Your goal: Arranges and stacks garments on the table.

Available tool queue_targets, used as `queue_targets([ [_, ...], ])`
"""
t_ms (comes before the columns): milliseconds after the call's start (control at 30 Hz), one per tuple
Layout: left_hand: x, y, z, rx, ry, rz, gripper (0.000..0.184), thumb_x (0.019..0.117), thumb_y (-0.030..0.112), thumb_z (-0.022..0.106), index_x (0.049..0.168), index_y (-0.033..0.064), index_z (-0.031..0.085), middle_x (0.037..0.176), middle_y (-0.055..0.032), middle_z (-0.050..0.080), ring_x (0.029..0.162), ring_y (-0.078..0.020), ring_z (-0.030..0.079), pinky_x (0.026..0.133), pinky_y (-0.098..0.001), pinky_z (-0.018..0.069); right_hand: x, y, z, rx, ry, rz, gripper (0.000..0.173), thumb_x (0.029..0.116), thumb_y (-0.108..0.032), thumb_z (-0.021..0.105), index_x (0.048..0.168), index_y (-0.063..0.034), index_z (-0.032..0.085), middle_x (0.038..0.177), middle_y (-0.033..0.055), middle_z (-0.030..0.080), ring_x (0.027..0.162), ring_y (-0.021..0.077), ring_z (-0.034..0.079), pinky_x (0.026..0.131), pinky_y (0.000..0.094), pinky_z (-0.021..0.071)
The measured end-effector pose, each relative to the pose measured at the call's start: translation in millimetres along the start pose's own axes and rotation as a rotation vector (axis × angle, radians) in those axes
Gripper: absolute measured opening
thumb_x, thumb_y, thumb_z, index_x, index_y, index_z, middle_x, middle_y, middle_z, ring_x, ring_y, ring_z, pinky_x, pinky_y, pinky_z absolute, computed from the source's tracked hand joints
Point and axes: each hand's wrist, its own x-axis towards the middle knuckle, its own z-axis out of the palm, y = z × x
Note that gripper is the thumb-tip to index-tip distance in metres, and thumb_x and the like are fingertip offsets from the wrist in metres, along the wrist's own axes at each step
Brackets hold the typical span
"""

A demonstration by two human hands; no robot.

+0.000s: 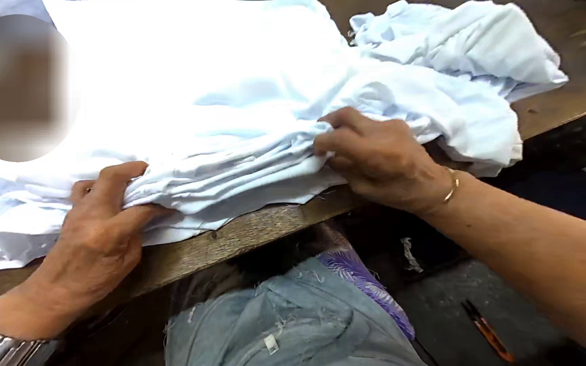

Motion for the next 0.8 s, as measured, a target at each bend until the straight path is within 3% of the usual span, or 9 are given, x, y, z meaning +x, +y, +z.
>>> queue_targets([
  [67, 0, 4, -2, 0.004, -0.035, -0.055, 0.037, 0.0982, 0.035, 0.054, 0.103, 0.0042, 0.073, 0.141, -0.0290, 0.051, 0.125, -0.0461, 0.052, 0.099, -0.0647, 0.0398, 6, 4, -5, 0.112, 0.077, 0.009, 0.018, 0.1003, -0.007, 0.052, 0.104, -0.0022, 0.069, 0.113, 0.0234, 0.066, 0.090, 0.0299, 0.069, 0.069, 0.0408, 0.0560],
  [133, 0, 5, -1, -0.015, -0.032, -0.063, 0.047, 0.0925, 0.052, 0.063, 0.102, 0.0084, 0.076, 0.141, -0.0274, 0.052, 0.126, -0.0453, 0.051, 0.102, -0.0656, 0.0375, 5, 8, -4, 0.234, 0.089, -0.003, 0.018, 0.0958, -0.003, 0.054, 0.091, -0.0028, 0.071, 0.112, 0.0249, 0.064, 0.095, 0.0283, 0.066, 0.077, 0.0393, 0.0561],
  [200, 0, 3, 2, -0.035, -0.005, -0.043, 0.040, 0.0930, 0.048, 0.066, 0.099, 0.0103, 0.079, 0.137, -0.0269, 0.056, 0.125, -0.0444, 0.053, 0.102, -0.0652, 0.0382, -2, 10, -1, 0.305, 0.019, -0.007, 0.020, 0.0890, -0.002, 0.056, 0.081, -0.0069, 0.073, 0.115, 0.0248, 0.063, 0.101, 0.0276, 0.064, 0.080, 0.0381, 0.0551],
  [367, -3, 3, 7, -0.019, -0.001, -0.015, 0.043, 0.0922, 0.048, 0.063, 0.103, 0.0084, 0.076, 0.137, -0.0291, 0.054, 0.127, -0.0452, 0.052, 0.101, -0.0646, 0.0392, -12, -7, -1, 0.092, -0.157, -0.045, 0.025, 0.0925, -0.021, 0.058, 0.103, -0.0077, 0.077, 0.137, 0.0302, 0.054, 0.119, 0.0392, 0.059, 0.089, 0.0471, 0.0549],
  [467, -1, 10, 6, 0.018, -0.014, -0.024, 0.050, 0.0927, 0.055, 0.059, 0.106, 0.0097, 0.076, 0.137, -0.0293, 0.055, 0.127, -0.0460, 0.052, 0.101, -0.0666, 0.0392, -10, -11, 4, -0.038, -0.112, -0.066, 0.021, 0.0972, -0.016, 0.057, 0.095, -0.0030, 0.073, 0.133, 0.0345, 0.057, 0.115, 0.0465, 0.062, 0.083, 0.0529, 0.0562],
  [533, 1, 14, 7, 0.038, -0.010, -0.053, 0.056, 0.0904, 0.062, 0.061, 0.103, 0.0096, 0.076, 0.135, -0.0309, 0.056, 0.125, -0.0484, 0.053, 0.099, -0.0692, 0.0391, -3, -4, 5, 0.035, -0.059, 0.000, 0.020, 0.0959, -0.016, 0.058, 0.091, -0.0047, 0.073, 0.125, 0.0303, 0.060, 0.104, 0.0408, 0.065, 0.075, 0.0504, 0.0560],
  [600, 2, 17, 8, 0.058, -0.010, -0.094, 0.060, 0.0888, 0.065, 0.062, 0.104, 0.0093, 0.076, 0.134, -0.0321, 0.055, 0.123, -0.0501, 0.054, 0.096, -0.0700, 0.0398, 10, 8, -5, 0.168, -0.019, 0.095, 0.018, 0.0963, -0.018, 0.061, 0.093, -0.0072, 0.076, 0.111, 0.0201, 0.063, 0.098, 0.0271, 0.063, 0.080, 0.0396, 0.0537],
  [700, 9, 19, 10, 0.035, 0.014, -0.125, 0.051, 0.0933, 0.057, 0.062, 0.110, 0.0103, 0.074, 0.133, -0.0295, 0.056, 0.120, -0.0471, 0.056, 0.093, -0.0673, 0.0426, 28, 24, -20, 0.240, 0.046, 0.095, 0.017, 0.0969, -0.015, 0.062, 0.097, -0.0037, 0.075, 0.096, 0.0126, 0.066, 0.093, 0.0157, 0.061, 0.085, 0.0292, 0.0476],
  [800, 12, 12, 8, -0.019, 0.111, -0.102, 0.024, 0.0971, 0.015, 0.057, 0.110, 0.0000, 0.070, 0.124, -0.0291, 0.059, 0.110, -0.0426, 0.062, 0.089, -0.0567, 0.0512, 32, 27, -21, 0.284, 0.022, 0.098, 0.021, 0.0915, -0.006, 0.064, 0.111, -0.0005, 0.068, 0.095, 0.0095, 0.068, 0.081, 0.0101, 0.061, 0.074, 0.0250, 0.0525],
])
